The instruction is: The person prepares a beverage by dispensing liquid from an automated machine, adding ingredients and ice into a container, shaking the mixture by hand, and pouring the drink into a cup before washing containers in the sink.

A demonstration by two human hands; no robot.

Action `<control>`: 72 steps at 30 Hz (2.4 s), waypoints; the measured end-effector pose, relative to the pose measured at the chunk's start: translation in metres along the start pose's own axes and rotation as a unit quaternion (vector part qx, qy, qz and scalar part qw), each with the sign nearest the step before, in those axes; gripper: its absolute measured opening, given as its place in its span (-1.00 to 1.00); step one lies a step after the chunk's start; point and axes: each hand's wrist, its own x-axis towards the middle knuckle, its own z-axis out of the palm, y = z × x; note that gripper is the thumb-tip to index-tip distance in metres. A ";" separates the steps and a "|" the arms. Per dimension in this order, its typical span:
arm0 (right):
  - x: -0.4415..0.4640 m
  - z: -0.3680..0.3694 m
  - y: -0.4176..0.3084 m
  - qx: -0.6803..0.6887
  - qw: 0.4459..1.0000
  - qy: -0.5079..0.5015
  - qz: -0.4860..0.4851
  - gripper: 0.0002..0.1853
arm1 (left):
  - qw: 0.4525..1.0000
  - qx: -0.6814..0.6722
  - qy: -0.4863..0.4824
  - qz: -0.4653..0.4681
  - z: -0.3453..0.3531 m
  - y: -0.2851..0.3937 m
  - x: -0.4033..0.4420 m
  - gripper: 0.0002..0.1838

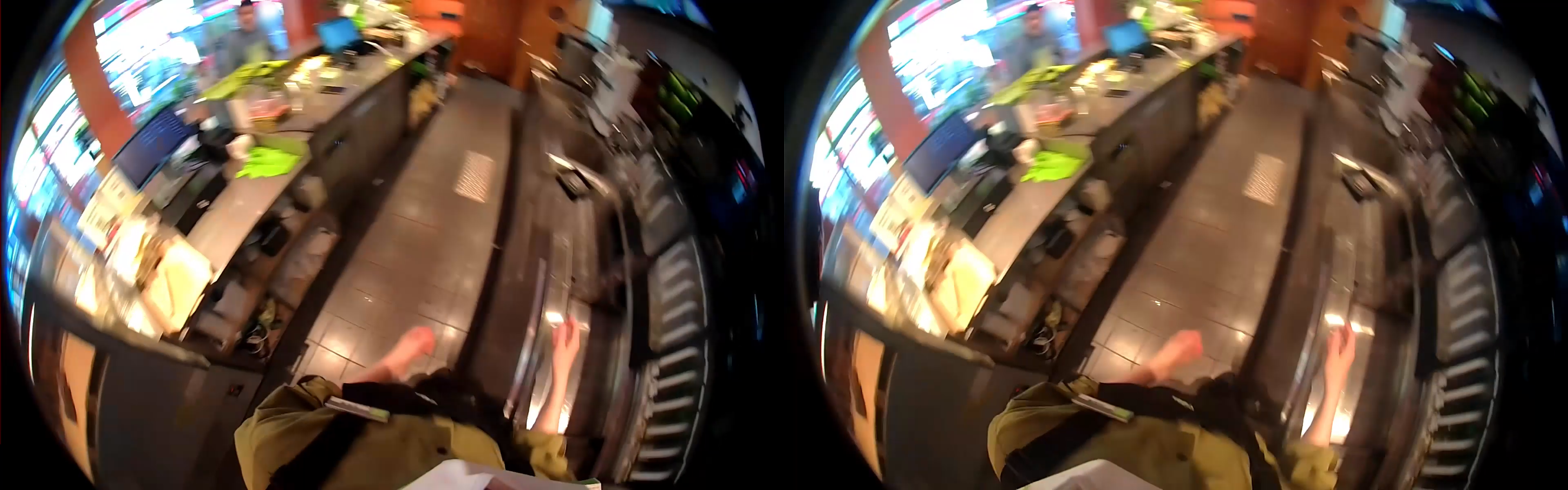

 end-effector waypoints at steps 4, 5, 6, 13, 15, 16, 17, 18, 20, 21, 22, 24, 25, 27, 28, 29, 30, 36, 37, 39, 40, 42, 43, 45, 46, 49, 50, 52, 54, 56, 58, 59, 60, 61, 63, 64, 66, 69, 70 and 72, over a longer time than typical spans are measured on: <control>0.157 -0.023 -0.010 -0.055 0.994 0.062 -0.069 -0.41 | 0.993 -0.100 0.007 0.058 0.042 0.075 0.119 -0.68; 0.198 -0.026 -0.023 -0.074 0.991 0.080 -0.080 -0.42 | 0.995 -0.085 -0.008 0.046 0.057 0.102 0.140 -0.68; 0.230 -0.023 -0.043 -0.090 0.985 0.118 -0.087 -0.44 | 0.995 -0.068 -0.038 0.056 0.068 0.121 0.163 -0.66; 0.449 -0.031 -0.082 -0.242 0.928 0.260 -0.114 -0.39 | 0.990 -0.092 -0.065 -0.083 0.143 0.196 0.350 -0.75; 0.522 -0.041 -0.066 -0.337 0.892 0.271 -0.131 -0.30 | 0.978 -0.112 -0.140 -0.101 0.183 0.210 0.418 -0.76; 0.542 -0.037 -0.085 -0.284 0.933 0.209 -0.075 -0.16 | 0.967 -0.122 -0.195 -0.107 0.205 0.214 0.455 -0.76; 0.580 -0.037 -0.074 -0.303 0.917 0.259 -0.035 -0.07 | 0.954 -0.150 -0.223 -0.131 0.229 0.217 0.496 -0.77; 0.612 -0.037 -0.056 -0.335 0.888 0.314 -0.031 -0.01 | 0.939 -0.178 -0.247 -0.160 0.257 0.218 0.533 -0.78; 0.639 -0.032 -0.056 -0.389 0.868 0.300 0.074 -0.12 | 0.908 -0.223 -0.258 -0.243 0.307 0.224 0.594 -0.65; 0.643 -0.038 -0.037 -0.371 0.873 0.315 0.012 -0.17 | 0.908 -0.207 -0.264 -0.250 0.329 0.225 0.617 -0.52; 0.649 -0.038 -0.020 -0.351 0.876 0.327 -0.055 -0.22 | 0.866 -0.262 -0.276 -0.323 0.348 0.226 0.642 -0.35; 0.628 -0.036 -0.027 -0.310 0.900 0.300 -0.060 -0.34 | 0.805 -0.344 -0.144 -0.462 0.391 0.240 0.652 -0.13; 0.607 -0.027 -0.032 -0.250 0.913 0.318 -0.047 -0.39 | 0.792 -0.354 -0.102 -0.487 0.406 0.241 0.654 -0.14; 0.554 -0.021 -0.034 -0.162 0.925 0.340 -0.039 -0.47 | 0.782 -0.337 -0.106 -0.514 0.415 0.242 0.656 -0.16; 0.521 -0.012 -0.051 -0.041 0.933 0.357 -0.003 -0.52 | 0.781 -0.323 -0.114 -0.523 0.411 0.242 0.654 -0.16; 0.478 -0.040 0.001 0.132 0.890 0.388 0.201 -0.63 | 0.781 -0.309 -0.122 -0.529 0.405 0.242 0.652 -0.17; 0.443 -0.020 -0.018 0.272 0.818 0.493 0.118 -0.73 | 0.783 -0.293 -0.133 -0.533 0.399 0.245 0.649 -0.18; 0.345 0.050 0.056 -0.311 0.830 0.456 0.075 -0.38 | 0.808 -0.189 -0.222 -0.511 0.359 0.253 0.610 -0.22; 0.352 0.058 0.067 -0.269 0.843 0.457 0.084 -0.37 | 0.818 -0.183 -0.243 -0.489 0.349 0.253 0.601 -0.23; 0.360 0.060 0.084 -0.285 0.844 0.451 0.059 -0.36 | 0.831 -0.188 -0.298 -0.430 0.333 0.251 0.583 -0.32; 0.360 0.061 0.095 -0.229 0.863 0.442 0.078 -0.33 | 0.831 -0.190 -0.336 -0.402 0.327 0.252 0.572 -0.36; 0.355 0.061 0.110 -0.106 0.889 0.427 0.125 -0.29 | 0.862 -0.092 -0.322 -0.382 0.330 0.267 0.540 -0.46; 0.348 0.066 0.111 -0.139 0.868 0.468 0.090 -0.23 | 0.830 -0.078 -0.467 -0.295 0.322 0.260 0.531 -0.40; 0.297 0.053 0.066 -0.121 0.861 0.487 0.081 -0.25 | 0.789 -0.012 -0.570 -0.228 0.331 0.249 0.495 -0.04; 0.262 0.052 0.040 -0.057 0.881 0.457 0.104 -0.31 | 0.785 0.012 -0.578 -0.221 0.330 0.230 0.474 0.08; 0.120 0.052 -0.006 0.365 0.857 0.362 -0.036 -0.32 | 0.744 0.032 -0.639 -0.193 0.331 0.163 0.358 -0.04; 0.058 0.064 -0.050 0.315 0.884 0.344 -0.035 -0.30 | 0.733 0.035 -0.651 -0.193 0.326 0.134 0.313 -0.10; -0.049 0.091 -0.076 0.119 0.894 0.432 0.021 -0.21 | 0.638 0.020 -0.718 -0.277 0.309 0.096 0.217 -0.25; -0.164 0.127 -0.119 0.064 0.801 0.593 0.048 -0.08 | 0.515 0.113 -0.832 -0.171 0.313 0.070 0.098 -0.09; -0.220 0.142 -0.126 -0.068 0.709 0.696 0.096 0.03 | 0.433 0.061 -0.882 -0.177 0.327 0.060 0.030 0.04; -0.252 0.140 -0.156 -0.253 0.618 0.718 0.195 0.04 | 0.416 0.040 -0.900 -0.125 0.336 0.058 -0.031 -0.02; -0.270 0.132 -0.161 -0.253 0.609 0.726 0.196 0.06 | 0.432 0.048 -0.896 -0.096 0.342 0.057 -0.055 -0.05; -0.286 0.121 -0.164 -0.253 0.601 0.733 0.194 0.08 | 0.447 0.056 -0.891 -0.064 0.351 0.054 -0.076 -0.09; -0.303 0.108 -0.167 -0.253 0.604 0.731 0.192 0.06 | 0.437 0.051 -0.894 -0.083 0.363 0.035 -0.092 -0.13; -0.346 0.077 -0.157 -0.291 0.573 0.728 0.241 -0.08 | 0.418 0.051 -0.897 -0.132 0.394 -0.003 -0.122 -0.19; -0.363 0.062 -0.158 -0.307 0.552 0.733 0.252 -0.13 | 0.444 0.094 -0.880 -0.144 0.412 -0.016 -0.135 -0.18; -0.388 0.029 -0.177 -0.323 0.557 0.732 0.223 -0.29 | 0.467 0.152 -0.865 -0.103 0.460 -0.043 -0.154 -0.23; -0.404 -0.028 -0.242 -0.361 0.583 0.716 0.130 -0.34 | 0.490 0.088 -0.867 -0.022 0.523 -0.078 -0.183 -0.06; -0.405 -0.049 -0.258 -0.355 0.585 0.726 0.072 -0.35 | 0.484 0.036 -0.875 0.000 0.545 -0.099 -0.191 -0.02; -0.418 -0.096 -0.277 -0.488 0.488 0.723 0.040 -0.36 | 0.493 0.050 -0.868 0.024 0.578 -0.122 -0.207 0.04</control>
